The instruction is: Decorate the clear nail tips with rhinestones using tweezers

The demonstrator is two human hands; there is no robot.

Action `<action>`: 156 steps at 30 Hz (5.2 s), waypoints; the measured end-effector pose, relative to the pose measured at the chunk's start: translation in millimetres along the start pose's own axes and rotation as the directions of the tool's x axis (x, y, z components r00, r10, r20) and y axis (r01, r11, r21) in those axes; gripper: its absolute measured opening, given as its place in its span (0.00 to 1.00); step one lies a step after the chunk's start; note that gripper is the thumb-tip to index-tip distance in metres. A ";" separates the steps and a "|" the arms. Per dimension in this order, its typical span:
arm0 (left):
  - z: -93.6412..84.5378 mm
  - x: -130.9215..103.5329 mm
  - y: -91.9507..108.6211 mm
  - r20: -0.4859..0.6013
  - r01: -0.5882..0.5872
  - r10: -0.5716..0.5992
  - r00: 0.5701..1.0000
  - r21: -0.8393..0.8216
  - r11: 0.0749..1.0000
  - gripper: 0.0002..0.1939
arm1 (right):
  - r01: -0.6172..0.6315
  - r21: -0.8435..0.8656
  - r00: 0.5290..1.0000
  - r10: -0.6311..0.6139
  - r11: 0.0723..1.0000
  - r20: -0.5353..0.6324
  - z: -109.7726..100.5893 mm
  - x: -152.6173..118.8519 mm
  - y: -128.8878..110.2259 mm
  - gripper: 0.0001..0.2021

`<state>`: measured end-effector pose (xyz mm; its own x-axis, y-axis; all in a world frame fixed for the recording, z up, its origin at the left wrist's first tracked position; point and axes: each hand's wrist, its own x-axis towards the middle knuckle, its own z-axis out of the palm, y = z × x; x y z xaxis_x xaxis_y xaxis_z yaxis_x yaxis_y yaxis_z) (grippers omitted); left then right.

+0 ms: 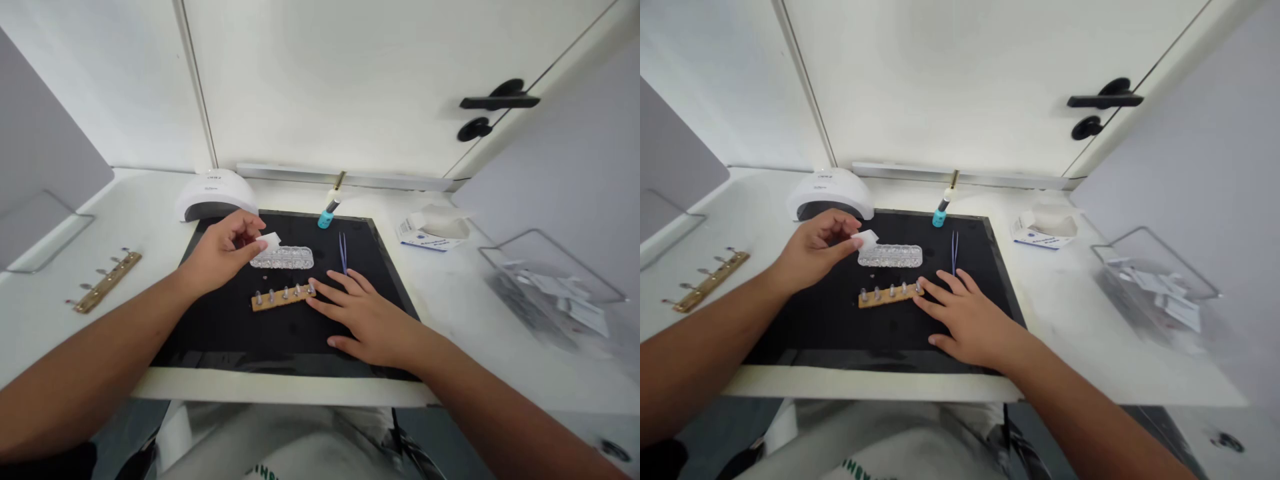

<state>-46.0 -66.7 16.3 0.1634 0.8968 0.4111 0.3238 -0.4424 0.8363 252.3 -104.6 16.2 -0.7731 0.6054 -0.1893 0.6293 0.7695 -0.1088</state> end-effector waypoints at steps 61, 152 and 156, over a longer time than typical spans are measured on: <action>15.1 8.8 7.0 0.586 -0.311 0.065 0.808 0.330 0.891 0.09 | 0.300 0.045 0.916 -0.275 0.953 -0.292 20.7 62.8 2.3 0.34; -3.7 8.0 7.6 0.706 -0.319 0.059 0.706 0.241 0.917 0.08 | 0.244 -0.123 0.901 -0.271 0.962 -0.338 16.5 61.6 -26.0 0.31; -5.2 8.8 7.0 0.700 -0.323 0.063 0.711 0.246 0.914 0.09 | 0.239 -0.124 0.903 -0.267 0.963 -0.337 14.9 62.7 -26.6 0.31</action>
<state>-47.1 -61.9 27.7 0.7892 0.6074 0.0913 0.4722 -0.6951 0.5421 188.2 -90.1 -7.4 -0.8929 0.4094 0.1875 0.4116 0.9109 -0.0285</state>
